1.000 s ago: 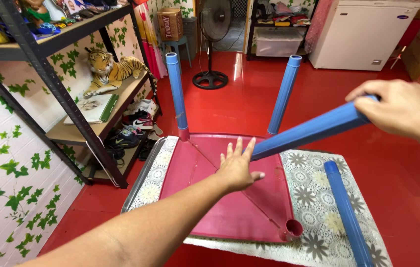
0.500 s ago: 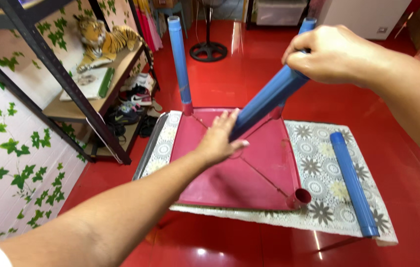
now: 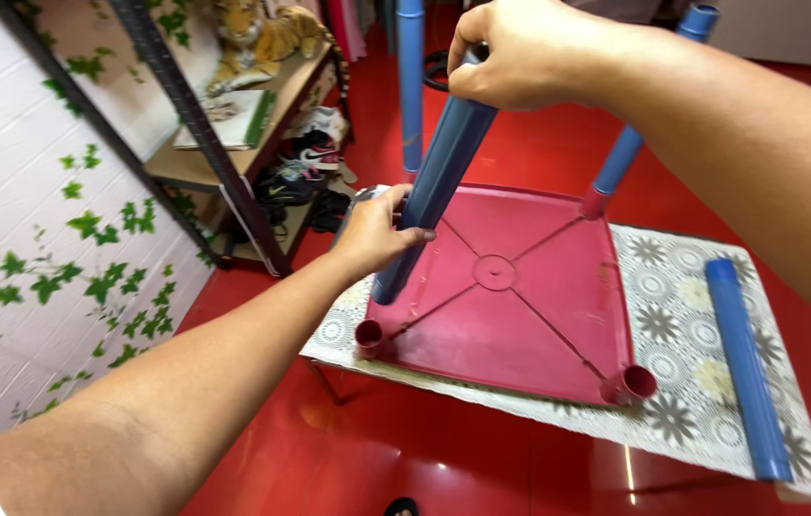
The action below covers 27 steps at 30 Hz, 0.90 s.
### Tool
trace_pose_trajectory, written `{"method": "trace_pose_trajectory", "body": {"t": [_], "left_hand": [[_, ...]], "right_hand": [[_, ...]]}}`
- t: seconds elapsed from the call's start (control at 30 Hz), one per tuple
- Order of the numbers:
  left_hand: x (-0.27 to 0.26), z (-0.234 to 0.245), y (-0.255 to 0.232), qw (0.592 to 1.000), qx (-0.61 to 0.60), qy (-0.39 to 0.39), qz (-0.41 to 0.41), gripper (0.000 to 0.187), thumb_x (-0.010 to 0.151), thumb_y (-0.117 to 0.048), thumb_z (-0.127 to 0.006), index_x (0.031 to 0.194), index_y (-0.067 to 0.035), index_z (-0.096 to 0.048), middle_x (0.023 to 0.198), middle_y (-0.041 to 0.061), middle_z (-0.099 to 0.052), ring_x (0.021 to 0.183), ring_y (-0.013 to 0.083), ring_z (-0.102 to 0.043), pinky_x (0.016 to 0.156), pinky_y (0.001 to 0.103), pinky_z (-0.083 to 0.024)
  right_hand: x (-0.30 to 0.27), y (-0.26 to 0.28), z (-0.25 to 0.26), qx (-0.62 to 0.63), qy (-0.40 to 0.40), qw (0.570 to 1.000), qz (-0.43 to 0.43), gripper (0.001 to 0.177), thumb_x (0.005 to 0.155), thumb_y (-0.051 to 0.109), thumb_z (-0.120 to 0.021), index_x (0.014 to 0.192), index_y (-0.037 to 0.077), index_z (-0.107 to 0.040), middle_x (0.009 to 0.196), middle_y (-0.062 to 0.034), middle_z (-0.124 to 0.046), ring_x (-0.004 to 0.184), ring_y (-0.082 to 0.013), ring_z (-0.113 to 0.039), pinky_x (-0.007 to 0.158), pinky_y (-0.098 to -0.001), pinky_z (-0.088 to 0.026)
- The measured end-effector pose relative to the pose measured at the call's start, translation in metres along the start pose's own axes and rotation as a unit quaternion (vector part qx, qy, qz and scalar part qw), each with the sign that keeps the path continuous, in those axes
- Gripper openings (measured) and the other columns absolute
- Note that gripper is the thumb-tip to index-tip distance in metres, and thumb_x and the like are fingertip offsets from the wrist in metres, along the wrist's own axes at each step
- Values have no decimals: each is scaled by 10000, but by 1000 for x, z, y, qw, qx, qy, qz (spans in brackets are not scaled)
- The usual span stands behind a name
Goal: The person inserts blue plastic poles into the four corner sockets of an upside-down pink plastic table base. They repeatedly insert and remove the poles, adjusting their fit, and leave the table base with the poles attached.
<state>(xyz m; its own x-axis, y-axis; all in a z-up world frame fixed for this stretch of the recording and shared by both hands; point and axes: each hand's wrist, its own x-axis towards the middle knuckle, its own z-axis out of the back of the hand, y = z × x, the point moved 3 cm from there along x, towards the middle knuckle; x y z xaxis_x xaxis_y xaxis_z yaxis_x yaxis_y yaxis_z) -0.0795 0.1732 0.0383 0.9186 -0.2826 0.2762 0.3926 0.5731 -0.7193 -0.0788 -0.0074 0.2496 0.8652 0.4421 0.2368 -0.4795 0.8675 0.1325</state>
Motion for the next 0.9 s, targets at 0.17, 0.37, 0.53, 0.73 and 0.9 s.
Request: {"method": "trace_pose_trajectory", "body": {"t": [0.17,0.37,0.53,0.73,0.9], "left_hand": [[-29,9,31,998,-22,-21,53,659,719,-264,-912,1268,-47,-619,1094,147,-753,986,239,-740,882,370,-579],[-61,8,60,993,-34,-33,112,685,713,-246,-894,1300,-67,-591,1112,130,-760,1016,240,-742,883,375,-588],[-70,7,71,989,-76,-51,116,666,731,-247,-875,1298,-55,-583,1142,143,-750,1032,245,-752,893,381,-596],[-78,6,76,988,-33,-78,128,755,735,-229,-909,1346,-36,-511,1181,193,-701,1083,300,-697,927,402,-551],[-82,0,74,985,-36,-78,147,662,767,-234,-862,1326,-57,-554,1129,167,-738,1037,295,-730,926,397,-567]], "right_hand": [[18,41,-19,10,51,998,-29,343,845,297,-689,1129,110,-738,916,-165,-759,805,-307,-753,790,-415,-600],[17,72,-46,-11,64,998,24,357,826,270,-690,1132,92,-733,932,-178,-754,868,-317,-743,835,-433,-584],[20,96,-49,-21,74,996,47,346,823,260,-693,1120,89,-738,952,-174,-755,897,-325,-739,861,-432,-582],[24,108,-60,-35,88,993,72,325,811,264,-705,1086,98,-747,943,-169,-756,882,-323,-740,865,-430,-584],[26,104,-66,-69,41,994,79,532,819,497,-811,1072,37,-729,856,-186,-746,825,-334,-741,828,-432,-589]]}}
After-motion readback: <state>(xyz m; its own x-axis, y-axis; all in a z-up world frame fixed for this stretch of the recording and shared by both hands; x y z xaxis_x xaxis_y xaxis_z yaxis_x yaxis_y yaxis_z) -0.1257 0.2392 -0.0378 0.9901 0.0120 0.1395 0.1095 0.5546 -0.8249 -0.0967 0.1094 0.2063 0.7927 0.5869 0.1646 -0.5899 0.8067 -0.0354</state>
